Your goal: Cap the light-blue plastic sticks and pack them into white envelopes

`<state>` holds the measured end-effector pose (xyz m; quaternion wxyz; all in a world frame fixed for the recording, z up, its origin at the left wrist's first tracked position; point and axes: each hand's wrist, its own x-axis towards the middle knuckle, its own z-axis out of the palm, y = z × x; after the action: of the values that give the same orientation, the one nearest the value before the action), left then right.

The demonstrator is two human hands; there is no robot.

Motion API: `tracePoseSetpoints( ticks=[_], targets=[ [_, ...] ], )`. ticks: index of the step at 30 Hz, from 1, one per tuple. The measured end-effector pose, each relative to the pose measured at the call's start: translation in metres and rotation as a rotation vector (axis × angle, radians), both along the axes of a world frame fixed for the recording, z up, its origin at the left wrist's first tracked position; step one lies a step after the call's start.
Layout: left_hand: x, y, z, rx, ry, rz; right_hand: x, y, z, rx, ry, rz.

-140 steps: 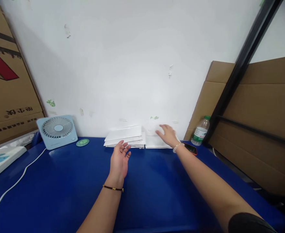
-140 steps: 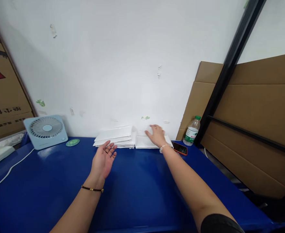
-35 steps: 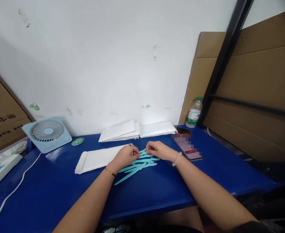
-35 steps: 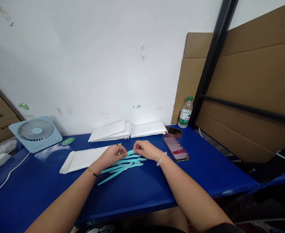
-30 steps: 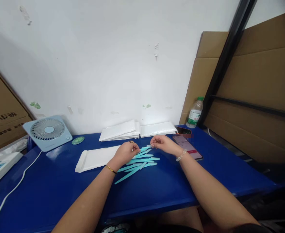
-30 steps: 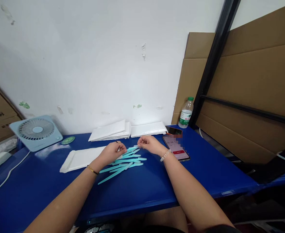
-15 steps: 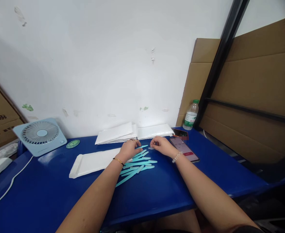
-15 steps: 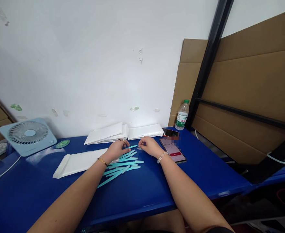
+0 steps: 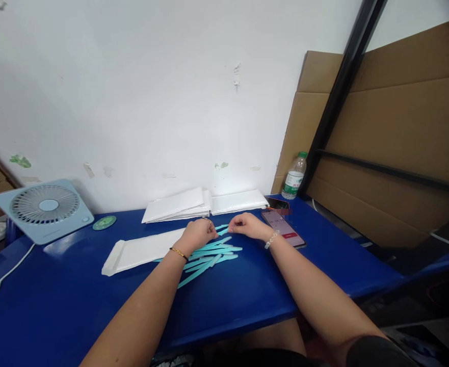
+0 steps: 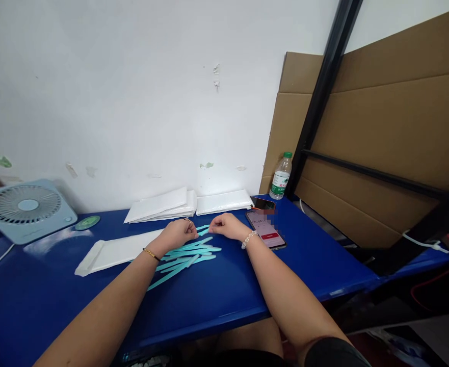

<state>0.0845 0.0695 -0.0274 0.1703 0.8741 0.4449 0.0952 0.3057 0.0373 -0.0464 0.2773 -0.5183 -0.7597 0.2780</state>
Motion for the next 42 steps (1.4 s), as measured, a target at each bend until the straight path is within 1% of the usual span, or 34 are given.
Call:
tracePoseSetpoints(
  ticks=[3,5,7,9,11,14,16,18,20,23,25,26,27,29,32,34,38,42],
  targets=[
    [-0.003,0.004,-0.002,0.026,0.013,0.032,0.016,0.007,-0.003,-0.008,0.050,-0.086],
    [-0.005,0.005,-0.002,0.060,-0.006,0.042,0.018,0.007,-0.002,0.062,0.012,-0.120],
    [-0.005,0.003,0.000,0.087,-0.020,0.038,0.013,0.004,0.001,0.171,-0.066,-0.106],
    [-0.005,0.000,0.002,0.078,-0.001,0.002,0.003,-0.002,0.004,0.229,-0.152,-0.045],
    [-0.005,-0.003,0.004,0.055,0.036,-0.053,-0.007,-0.006,0.006,0.211,-0.246,0.021],
    [-0.003,-0.005,0.003,0.018,0.074,-0.106,-0.016,-0.009,0.006,0.149,-0.356,0.071],
    [-0.003,-0.005,0.002,-0.021,0.073,-0.125,-0.014,-0.008,0.005,0.113,-0.365,0.095],
    [-0.004,-0.003,0.001,-0.067,0.051,-0.137,-0.008,-0.007,0.005,0.101,-0.330,0.116],
    [-0.005,-0.002,0.002,-0.090,0.023,-0.121,0.001,-0.006,0.007,0.100,-0.266,0.095],
    [-0.006,-0.001,0.002,-0.065,-0.017,-0.046,0.012,-0.005,0.011,0.086,-0.162,-0.015],
    [-0.006,0.000,0.002,-0.039,-0.054,-0.018,0.014,-0.006,0.013,0.105,-0.142,-0.068],
    [-0.007,0.000,0.002,-0.035,-0.072,-0.016,0.013,-0.007,0.014,0.119,-0.149,-0.069],
    [-0.007,0.000,0.002,-0.037,-0.085,-0.022,0.012,-0.008,0.014,0.127,-0.160,-0.051],
    [-0.009,0.000,0.002,-0.056,-0.089,-0.054,0.007,-0.012,0.014,0.112,-0.191,0.026],
    [-0.011,-0.004,0.005,-0.086,-0.037,-0.130,-0.006,-0.018,0.014,0.071,-0.281,0.138],
    [-0.011,-0.007,0.007,-0.102,0.017,-0.167,-0.015,-0.021,0.014,0.066,-0.334,0.156],
    [-0.008,-0.011,0.009,-0.128,0.086,-0.177,-0.028,-0.024,0.015,0.043,-0.358,0.162],
    [-0.008,-0.009,0.007,-0.119,0.048,-0.150,-0.023,-0.024,0.017,0.044,-0.361,0.158]
  ],
)
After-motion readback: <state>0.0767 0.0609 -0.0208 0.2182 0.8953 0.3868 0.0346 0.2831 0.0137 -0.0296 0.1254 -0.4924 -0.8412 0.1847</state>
